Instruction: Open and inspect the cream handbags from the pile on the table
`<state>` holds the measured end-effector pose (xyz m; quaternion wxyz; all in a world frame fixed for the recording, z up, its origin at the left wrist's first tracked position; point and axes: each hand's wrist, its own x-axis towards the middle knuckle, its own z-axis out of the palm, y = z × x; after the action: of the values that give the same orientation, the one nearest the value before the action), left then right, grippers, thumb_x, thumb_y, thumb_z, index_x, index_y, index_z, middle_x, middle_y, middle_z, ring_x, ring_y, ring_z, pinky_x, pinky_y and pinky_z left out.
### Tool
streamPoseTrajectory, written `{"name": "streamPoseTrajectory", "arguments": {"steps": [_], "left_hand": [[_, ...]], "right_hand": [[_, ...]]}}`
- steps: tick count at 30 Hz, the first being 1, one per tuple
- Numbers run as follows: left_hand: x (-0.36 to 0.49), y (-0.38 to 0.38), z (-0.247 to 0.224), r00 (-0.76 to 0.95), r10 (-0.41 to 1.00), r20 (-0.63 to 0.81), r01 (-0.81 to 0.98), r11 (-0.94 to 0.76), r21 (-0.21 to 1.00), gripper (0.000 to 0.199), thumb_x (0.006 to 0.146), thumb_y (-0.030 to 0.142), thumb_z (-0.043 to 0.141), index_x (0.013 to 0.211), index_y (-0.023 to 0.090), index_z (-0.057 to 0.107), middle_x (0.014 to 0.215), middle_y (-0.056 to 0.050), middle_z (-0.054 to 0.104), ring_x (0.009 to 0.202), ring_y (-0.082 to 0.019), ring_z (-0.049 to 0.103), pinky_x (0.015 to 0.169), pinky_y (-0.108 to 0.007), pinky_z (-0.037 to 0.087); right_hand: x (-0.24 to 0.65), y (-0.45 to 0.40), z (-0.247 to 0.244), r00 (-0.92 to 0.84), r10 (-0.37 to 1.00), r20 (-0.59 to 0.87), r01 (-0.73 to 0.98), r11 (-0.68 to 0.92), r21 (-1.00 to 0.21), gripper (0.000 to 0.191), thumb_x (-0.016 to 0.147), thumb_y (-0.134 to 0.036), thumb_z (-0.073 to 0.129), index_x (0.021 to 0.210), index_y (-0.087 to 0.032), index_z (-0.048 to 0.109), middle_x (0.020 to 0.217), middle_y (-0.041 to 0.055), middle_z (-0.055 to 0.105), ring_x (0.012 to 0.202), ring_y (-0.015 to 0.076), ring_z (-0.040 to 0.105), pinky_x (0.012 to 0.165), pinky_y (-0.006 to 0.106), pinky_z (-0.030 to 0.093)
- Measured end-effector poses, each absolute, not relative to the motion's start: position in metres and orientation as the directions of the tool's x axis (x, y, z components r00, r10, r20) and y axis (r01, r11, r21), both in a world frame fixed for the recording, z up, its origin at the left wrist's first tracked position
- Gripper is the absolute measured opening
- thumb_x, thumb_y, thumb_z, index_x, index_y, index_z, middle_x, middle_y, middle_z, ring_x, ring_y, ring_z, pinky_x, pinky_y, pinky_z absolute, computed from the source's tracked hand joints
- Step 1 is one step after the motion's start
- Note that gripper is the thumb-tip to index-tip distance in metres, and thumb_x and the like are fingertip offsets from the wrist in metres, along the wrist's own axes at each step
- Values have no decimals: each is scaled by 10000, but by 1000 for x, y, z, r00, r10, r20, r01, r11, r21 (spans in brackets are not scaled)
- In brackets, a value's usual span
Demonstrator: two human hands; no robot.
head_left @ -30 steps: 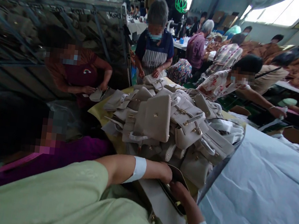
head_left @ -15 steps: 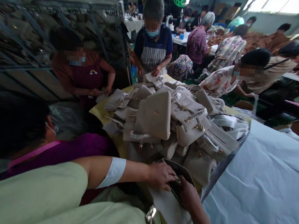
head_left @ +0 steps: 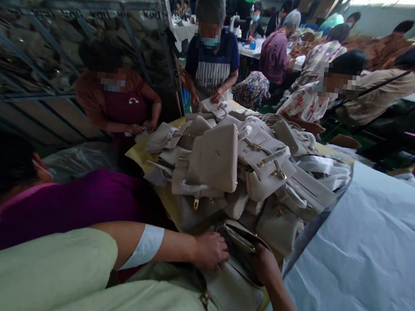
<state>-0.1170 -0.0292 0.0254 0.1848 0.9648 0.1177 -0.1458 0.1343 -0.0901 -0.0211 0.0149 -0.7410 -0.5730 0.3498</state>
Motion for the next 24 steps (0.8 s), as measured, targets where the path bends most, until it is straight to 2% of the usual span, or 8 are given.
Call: {"name": "streamPoseTrajectory", "arguments": {"steps": [6,10,12,14,16,19,21,24], "left_hand": [[-111,-24,37,923,227,-310,334,-873,355,820,838,647,775,1389,55,646,1437,-241,675,1294,-371,626,1127,-484,480],[-145,-12,31,995,92,-34,98,-894,438,602,952,350,668,1520,168,587,1640,-134,543,1515,-302,490,1302,-440,332],[-163,-2,23,989,144,32,117,-899,422,643,961,246,607,1595,195,519,1692,-120,480,1570,-283,429,1334,-426,281],[-174,10,15,972,230,48,196,-905,378,745,941,197,608,1664,209,428,1749,-143,374,1607,-323,366,1337,-478,276],[-177,26,9,975,217,41,190,-917,352,778,918,156,627,1664,266,437,1771,-131,326,1607,-353,364,1319,-520,310],[-177,48,7,990,140,5,129,-921,368,810,881,101,662,1634,340,483,1738,-96,407,1553,-328,455,1292,-505,368],[-176,56,5,984,175,-21,170,-910,379,877,848,75,700,1643,362,466,1738,-103,406,1553,-342,453,1292,-527,365],[-166,55,-2,970,241,-14,219,-851,477,749,903,81,659,1586,373,555,1752,-103,377,1578,-347,414,1305,-545,338]], "right_hand": [[138,-93,-18,45,862,-504,801,-333,-498,197,871,-171,492,975,-164,658,1001,155,784,967,279,719,845,346,459],[140,-99,-11,-37,896,-442,757,-263,-598,170,877,-260,487,956,-203,627,979,107,765,947,255,699,843,339,455],[141,-100,-8,-65,895,-442,752,-247,-611,176,868,-312,498,949,-211,618,969,103,758,931,258,691,845,350,457],[142,-100,-5,-102,885,-454,766,-221,-604,163,852,-332,505,907,-218,608,932,106,750,897,261,678,827,359,452],[144,-100,-3,-120,883,-454,764,-210,-610,165,839,-333,510,889,-219,618,906,103,754,874,260,675,810,362,447],[147,-102,0,-76,896,-437,732,-248,-635,211,829,-342,524,918,-210,664,912,104,777,882,273,699,810,374,450],[148,-105,2,-40,901,-431,718,-274,-640,244,814,-327,535,939,-190,694,931,124,789,905,294,713,821,390,458],[144,-111,12,-40,906,-422,715,-269,-645,257,785,-286,565,935,-159,732,921,145,793,886,299,715,808,399,463]]}}
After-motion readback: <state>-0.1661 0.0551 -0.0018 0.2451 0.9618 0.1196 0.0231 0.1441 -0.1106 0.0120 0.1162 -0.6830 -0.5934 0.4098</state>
